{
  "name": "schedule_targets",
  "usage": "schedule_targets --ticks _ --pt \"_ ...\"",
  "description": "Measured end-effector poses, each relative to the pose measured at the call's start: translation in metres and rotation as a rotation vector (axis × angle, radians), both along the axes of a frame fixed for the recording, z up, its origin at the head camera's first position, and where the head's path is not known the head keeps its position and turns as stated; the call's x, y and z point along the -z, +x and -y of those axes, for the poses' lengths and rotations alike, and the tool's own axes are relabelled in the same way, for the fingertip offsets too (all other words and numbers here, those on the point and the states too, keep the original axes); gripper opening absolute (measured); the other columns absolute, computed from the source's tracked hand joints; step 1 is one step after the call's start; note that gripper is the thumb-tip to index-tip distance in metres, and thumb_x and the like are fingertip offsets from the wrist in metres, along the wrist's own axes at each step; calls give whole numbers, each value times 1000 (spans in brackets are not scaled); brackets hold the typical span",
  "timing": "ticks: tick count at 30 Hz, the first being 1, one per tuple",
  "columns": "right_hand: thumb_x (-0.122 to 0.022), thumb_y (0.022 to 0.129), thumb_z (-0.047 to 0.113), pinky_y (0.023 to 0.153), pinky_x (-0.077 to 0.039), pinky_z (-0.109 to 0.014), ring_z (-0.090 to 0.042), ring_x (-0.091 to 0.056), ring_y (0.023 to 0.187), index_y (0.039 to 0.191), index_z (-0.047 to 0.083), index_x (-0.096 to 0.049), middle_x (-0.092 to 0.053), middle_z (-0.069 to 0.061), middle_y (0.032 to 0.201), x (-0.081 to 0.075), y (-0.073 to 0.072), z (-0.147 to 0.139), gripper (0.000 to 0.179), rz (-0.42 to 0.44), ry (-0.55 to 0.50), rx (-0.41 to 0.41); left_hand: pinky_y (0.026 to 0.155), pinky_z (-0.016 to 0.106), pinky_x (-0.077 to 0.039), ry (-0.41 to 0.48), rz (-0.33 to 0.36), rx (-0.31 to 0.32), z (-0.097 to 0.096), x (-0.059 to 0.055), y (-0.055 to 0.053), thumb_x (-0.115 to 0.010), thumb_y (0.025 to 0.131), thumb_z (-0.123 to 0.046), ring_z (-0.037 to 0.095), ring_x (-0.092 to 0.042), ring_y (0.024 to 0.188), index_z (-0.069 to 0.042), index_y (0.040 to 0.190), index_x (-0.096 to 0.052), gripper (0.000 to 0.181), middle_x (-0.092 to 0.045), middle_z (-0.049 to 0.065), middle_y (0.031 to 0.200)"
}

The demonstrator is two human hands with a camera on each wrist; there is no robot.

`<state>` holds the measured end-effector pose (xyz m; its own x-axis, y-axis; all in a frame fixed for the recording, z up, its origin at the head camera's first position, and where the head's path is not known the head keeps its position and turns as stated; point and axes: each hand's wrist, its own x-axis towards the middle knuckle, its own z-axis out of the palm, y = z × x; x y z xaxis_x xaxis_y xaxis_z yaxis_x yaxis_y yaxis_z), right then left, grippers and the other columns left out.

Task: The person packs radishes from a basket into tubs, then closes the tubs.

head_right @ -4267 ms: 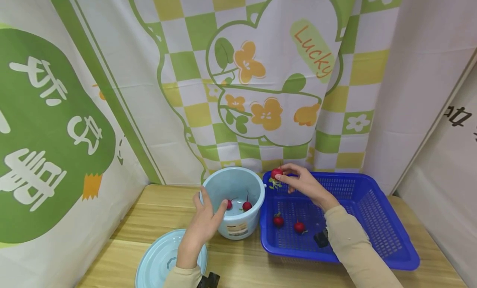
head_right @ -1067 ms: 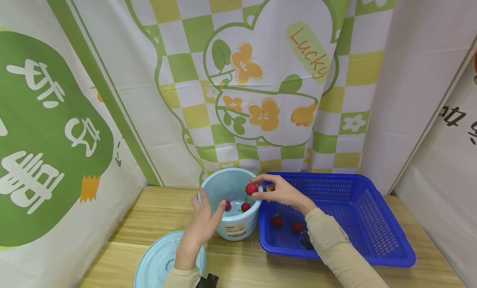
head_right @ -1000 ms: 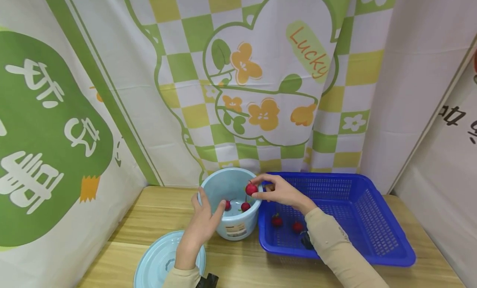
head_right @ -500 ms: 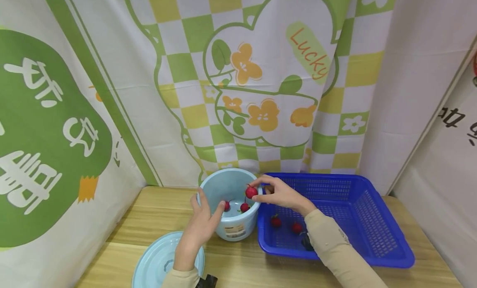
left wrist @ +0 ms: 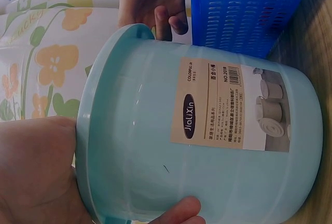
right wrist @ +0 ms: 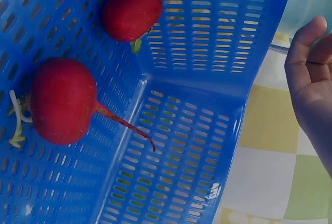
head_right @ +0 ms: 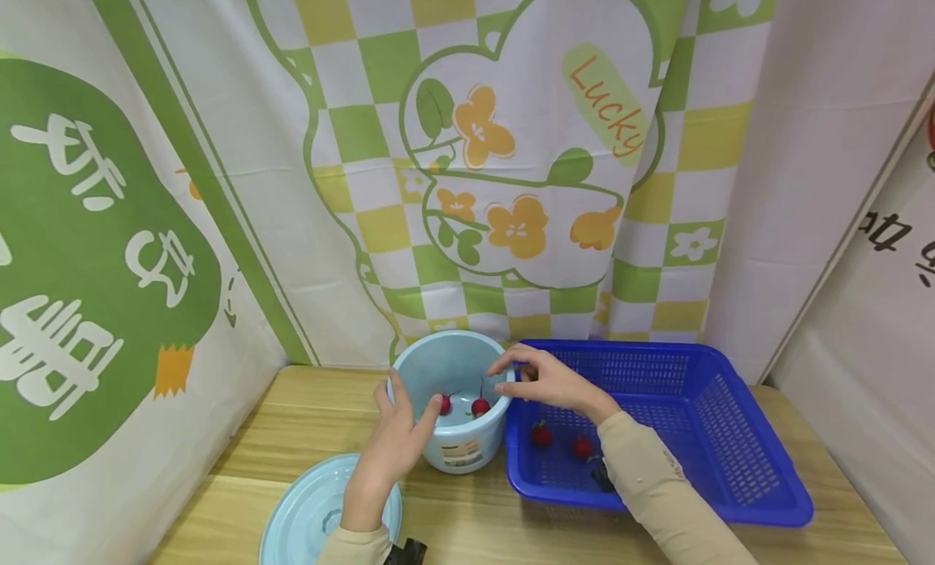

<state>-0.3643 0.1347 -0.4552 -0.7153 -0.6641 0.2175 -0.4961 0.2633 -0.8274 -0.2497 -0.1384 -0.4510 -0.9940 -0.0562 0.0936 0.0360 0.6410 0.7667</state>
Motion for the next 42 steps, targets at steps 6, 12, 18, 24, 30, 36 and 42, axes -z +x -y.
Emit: schedule_targets --ticks 6,12,18,24,30,36,42 --pt "-75 101 22 64 -48 -30 -10 -47 64 126 23 -72 -62 -21 124 0 0 0 25 25 -5 -1 64 44 -52 -6 -1 -1 0 0 0 -51 110 -47 30 -60 69 7 165 8 97 4 33 168" --pt "-75 101 23 65 -54 -36 -26 -55 66 128 16 -71 -62 -20 129 -2 0 -1 28 54 -5 -2 69 47 -54 -10 0 -2 0 0 0 -50 109 -50 33 -63 79 6 165 8 98 4 34 167" --pt "-75 101 26 65 -56 -40 -42 -60 72 129 5 -70 -68 -16 106 -5 -2 -2 35 105 -24 87 74 49 -56 -11 -15 3 1 -2 0 -50 110 -48 35 -66 86 7 165 8 97 4 35 167" --pt "-71 104 32 61 -51 -38 -26 -57 65 128 11 -66 -59 -12 91 -7 -5 -11 32 140 -61 236 68 45 -54 -19 -14 10 3 -2 1 -48 110 -51 32 -64 79 6 165 8 98 4 35 167" --pt "-68 105 33 64 -51 -41 -29 -56 63 126 9 -64 -56 -6 78 -9 -7 -25 33 127 49 253 66 44 -53 -10 -4 8 3 -1 1 -48 109 -53 31 -63 78 5 165 9 99 3 35 167" --pt "-68 106 32 65 -55 -43 -24 -56 69 124 3 -66 -61 -7 84 -6 -8 -33 35 141 115 200 69 46 -54 -10 -5 3 2 -1 1 -49 109 -53 34 -65 83 5 165 9 99 3 35 167" --pt "-69 105 29 66 -56 -43 -32 -59 76 121 2 -67 -62 -10 88 -1 -10 -39 32 163 182 113 71 48 -55 -5 -6 5 3 0 1 -48 109 -53 35 -66 86 5 165 9 99 3 35 167"
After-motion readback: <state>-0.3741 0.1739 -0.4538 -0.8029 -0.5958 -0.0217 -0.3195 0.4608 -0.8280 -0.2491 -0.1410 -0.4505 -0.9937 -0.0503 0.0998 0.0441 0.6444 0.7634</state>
